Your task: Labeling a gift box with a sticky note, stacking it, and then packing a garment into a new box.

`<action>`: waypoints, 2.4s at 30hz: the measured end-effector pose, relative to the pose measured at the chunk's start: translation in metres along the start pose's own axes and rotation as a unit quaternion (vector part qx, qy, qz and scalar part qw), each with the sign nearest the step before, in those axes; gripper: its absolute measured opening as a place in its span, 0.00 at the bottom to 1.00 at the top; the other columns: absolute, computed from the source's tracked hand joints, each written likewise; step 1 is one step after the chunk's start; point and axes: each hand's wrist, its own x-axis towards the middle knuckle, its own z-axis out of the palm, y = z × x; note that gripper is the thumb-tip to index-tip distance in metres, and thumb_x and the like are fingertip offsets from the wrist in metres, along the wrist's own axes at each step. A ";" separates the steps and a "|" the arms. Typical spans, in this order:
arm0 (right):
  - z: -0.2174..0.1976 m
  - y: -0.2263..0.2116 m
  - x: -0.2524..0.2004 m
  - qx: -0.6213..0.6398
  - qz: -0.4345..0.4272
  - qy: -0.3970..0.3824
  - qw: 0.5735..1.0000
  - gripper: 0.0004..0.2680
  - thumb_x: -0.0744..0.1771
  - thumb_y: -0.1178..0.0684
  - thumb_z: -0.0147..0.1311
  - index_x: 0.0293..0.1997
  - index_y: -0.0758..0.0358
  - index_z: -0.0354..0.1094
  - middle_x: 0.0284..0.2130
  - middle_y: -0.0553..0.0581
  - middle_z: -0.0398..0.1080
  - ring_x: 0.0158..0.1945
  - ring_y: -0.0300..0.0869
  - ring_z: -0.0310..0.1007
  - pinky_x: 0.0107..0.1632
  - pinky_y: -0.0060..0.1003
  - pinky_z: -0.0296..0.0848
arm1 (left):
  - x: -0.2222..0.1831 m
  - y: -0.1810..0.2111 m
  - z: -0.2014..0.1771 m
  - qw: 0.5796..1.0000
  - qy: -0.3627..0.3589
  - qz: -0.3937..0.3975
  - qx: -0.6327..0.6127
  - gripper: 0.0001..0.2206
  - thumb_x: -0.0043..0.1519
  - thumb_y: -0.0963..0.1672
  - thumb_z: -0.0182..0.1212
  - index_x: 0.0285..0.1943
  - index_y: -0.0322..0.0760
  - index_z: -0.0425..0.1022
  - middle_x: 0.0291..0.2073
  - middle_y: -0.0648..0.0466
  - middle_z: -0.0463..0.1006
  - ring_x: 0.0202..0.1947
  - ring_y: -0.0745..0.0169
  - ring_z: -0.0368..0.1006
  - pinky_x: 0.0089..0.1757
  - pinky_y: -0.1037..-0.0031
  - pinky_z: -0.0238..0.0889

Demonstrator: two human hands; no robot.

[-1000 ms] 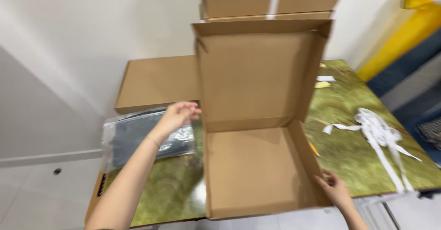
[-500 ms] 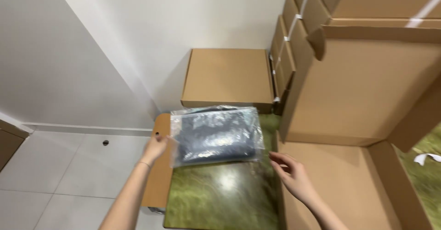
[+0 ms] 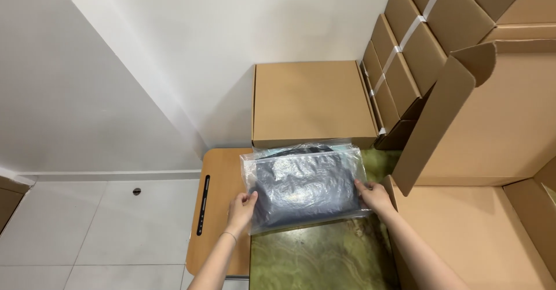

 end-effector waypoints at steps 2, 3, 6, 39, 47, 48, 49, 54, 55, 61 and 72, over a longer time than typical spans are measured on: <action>-0.002 0.000 0.008 0.020 0.004 0.009 1.000 0.24 0.65 0.28 0.55 0.60 0.53 0.76 0.46 0.57 0.83 0.55 0.51 0.79 0.56 0.46 0.75 | 0.005 -0.007 0.008 0.998 0.015 -0.002 -0.058 0.19 0.66 0.58 0.59 0.42 0.45 0.76 0.41 0.53 0.79 0.47 0.54 0.72 0.50 0.63 0.64; -0.004 -0.001 0.012 0.041 0.007 0.017 0.999 0.18 0.67 0.35 0.56 0.58 0.49 0.77 0.47 0.55 0.81 0.50 0.47 0.80 0.52 0.40 0.73 | 0.009 -0.009 0.011 0.993 0.030 -0.004 -0.116 0.19 0.68 0.55 0.60 0.29 0.45 0.70 0.25 0.60 0.74 0.30 0.65 0.69 0.40 0.72 0.61; -0.001 -0.009 0.016 0.065 -0.074 0.091 0.991 0.06 0.69 0.43 0.57 0.39 0.46 0.77 0.36 0.46 0.79 0.38 0.43 0.74 0.44 0.40 0.70 | -0.004 0.000 0.004 0.992 0.038 -0.030 -0.115 0.20 0.68 0.56 0.59 0.28 0.45 0.70 0.21 0.60 0.72 0.26 0.66 0.67 0.36 0.72 0.61; -0.247 0.180 -0.098 0.262 -0.309 -0.035 0.914 0.05 0.58 0.67 0.70 0.27 0.81 0.92 0.27 0.68 0.95 0.31 0.49 0.91 0.41 0.42 0.86 | -0.163 0.093 -0.048 0.899 -0.168 0.111 -0.389 0.15 0.52 0.34 0.74 0.48 0.13 0.87 0.37 0.31 0.91 0.37 0.44 0.86 0.44 0.61 0.80; -0.418 0.328 -0.077 0.237 -0.281 0.058 0.928 0.03 0.61 0.69 0.68 0.31 0.83 0.85 0.20 0.69 0.81 0.23 0.49 0.74 0.31 0.43 0.74 | -0.266 0.236 0.106 0.883 -0.328 0.234 -0.241 0.05 0.56 0.39 0.76 0.36 0.28 0.85 0.30 0.46 0.89 0.32 0.63 0.83 0.37 0.76 0.78; -0.438 0.335 -0.073 0.217 -0.255 0.077 0.939 0.03 0.62 0.68 0.68 0.28 0.83 0.84 0.17 0.69 0.78 0.24 0.50 0.73 0.33 0.44 0.72 | -0.275 0.251 0.128 0.882 -0.332 0.234 -0.238 0.06 0.57 0.40 0.76 0.38 0.29 0.86 0.31 0.48 0.88 0.33 0.65 0.83 0.38 0.78 0.78; -0.448 0.334 -0.066 0.217 -0.255 0.077 0.939 0.03 0.62 0.68 0.68 0.28 0.83 0.84 0.17 0.69 0.78 0.24 0.50 0.73 0.33 0.44 0.72 | -0.275 0.263 0.149 0.882 -0.332 0.234 -0.238 0.06 0.57 0.40 0.76 0.38 0.29 0.86 0.31 0.48 0.88 0.33 0.65 0.83 0.38 0.78 0.78; -0.459 0.320 -0.029 0.284 -0.189 0.050 0.939 0.07 0.65 0.70 0.60 0.44 0.87 0.77 0.41 0.79 0.82 0.44 0.63 0.84 0.54 0.49 0.80 | -0.257 0.286 0.247 0.910 -0.175 0.347 -0.146 0.03 0.56 0.42 0.78 0.34 0.42 0.88 0.26 0.62 0.87 0.29 0.79 0.76 0.34 0.84 0.66; -0.453 0.320 -0.019 0.282 -0.189 0.046 0.940 0.07 0.65 0.70 0.60 0.44 0.87 0.77 0.41 0.79 0.82 0.44 0.63 0.84 0.54 0.49 0.80 | -0.262 0.288 0.252 0.911 -0.172 0.344 -0.148 0.03 0.56 0.42 0.78 0.34 0.42 0.88 0.26 0.62 0.87 0.29 0.79 0.76 0.34 0.84 0.66; -0.404 0.344 0.035 0.327 -0.246 0.106 0.906 0.11 0.63 0.74 0.62 0.50 0.79 0.76 0.45 0.73 0.76 0.46 0.57 0.76 0.51 0.56 0.78 | -0.299 0.276 0.256 0.932 0.055 0.357 -0.008 0.03 0.60 0.45 0.72 0.33 0.54 0.85 0.29 0.63 0.89 0.35 0.62 0.84 0.39 0.75 0.75; -0.369 0.430 0.018 0.063 -0.227 0.060 0.970 0.18 0.65 0.56 0.61 0.63 0.48 0.75 0.61 0.52 0.73 0.56 0.45 0.81 0.61 0.41 0.79 | -0.330 0.203 0.280 0.918 -0.066 0.333 0.202 0.08 0.68 0.47 0.57 0.45 0.55 0.85 0.35 0.66 0.88 0.12 0.82 0.59 0.19 0.85 0.56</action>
